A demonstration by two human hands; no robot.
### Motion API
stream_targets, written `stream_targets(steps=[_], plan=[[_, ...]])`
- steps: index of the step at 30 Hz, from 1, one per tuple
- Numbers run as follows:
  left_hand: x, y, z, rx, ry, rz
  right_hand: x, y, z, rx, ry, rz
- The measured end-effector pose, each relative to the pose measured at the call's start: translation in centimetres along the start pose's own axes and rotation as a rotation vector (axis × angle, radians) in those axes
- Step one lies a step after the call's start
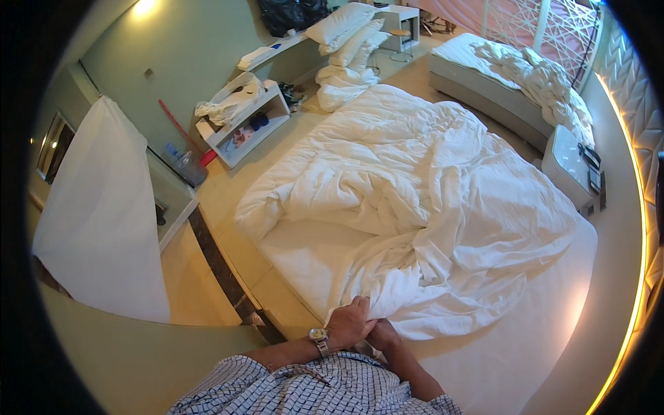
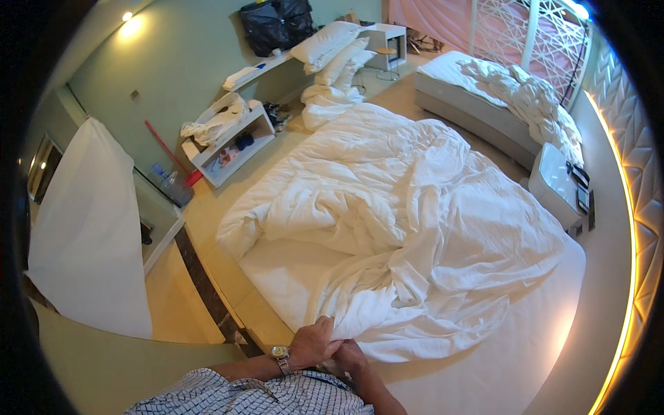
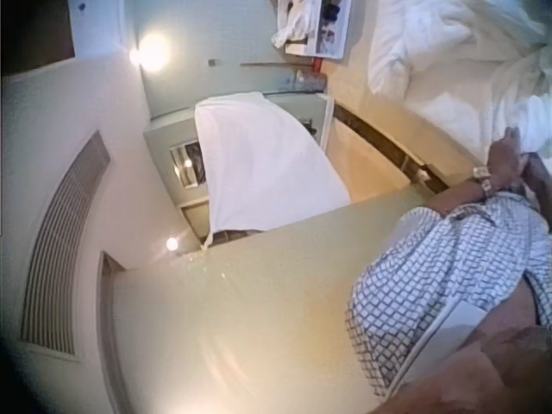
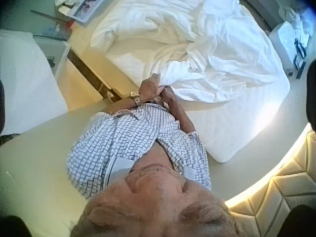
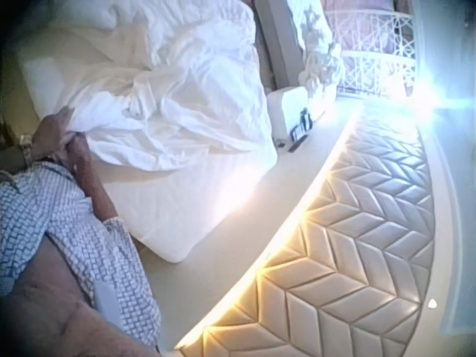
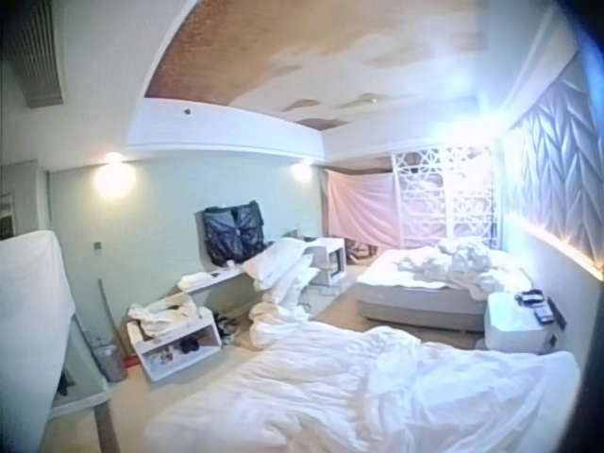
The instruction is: The person spreads a white duvet over a mattress, repeatedly lifting, shaking, and smoothing the fabric to cover the surface. The duvet is adjusted multiple times to align edges and remove wrinkles, but the final state is not shown.
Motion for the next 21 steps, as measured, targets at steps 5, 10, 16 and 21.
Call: stream_targets(steps=[5, 10, 16, 21], plan=[[-0.6, -1.3, 0.1, -0.067, 0.094, 0.020, 1.9, 0.3, 0.8, 0.284, -0.034, -0.042], [-1.1, -2.1, 0.3, -0.127, 0.056, 0.022, 3.1, -2.7, -1.2, 1.201, -0.154, -0.435], [-3.1, -1.8, 2.4, -0.206, -0.232, -0.139, 2.9, -4.2, -3.2, 1.587, -0.294, -0.565], [-2.6, 3.0, 1.9, -0.454, -0.373, 0.031, 2.3, -3.9, -1.8, 1.387, -0.242, -0.504]])
Point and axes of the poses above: each hand's wrist, its own x-axis towards the middle knuckle, its own z-axis out of the back of the hand, y = z × x, the point moved 9 cm from there along x, towards the middle knuckle, and after that the axes turned 2 degrees about z, right-handed, at the moved point
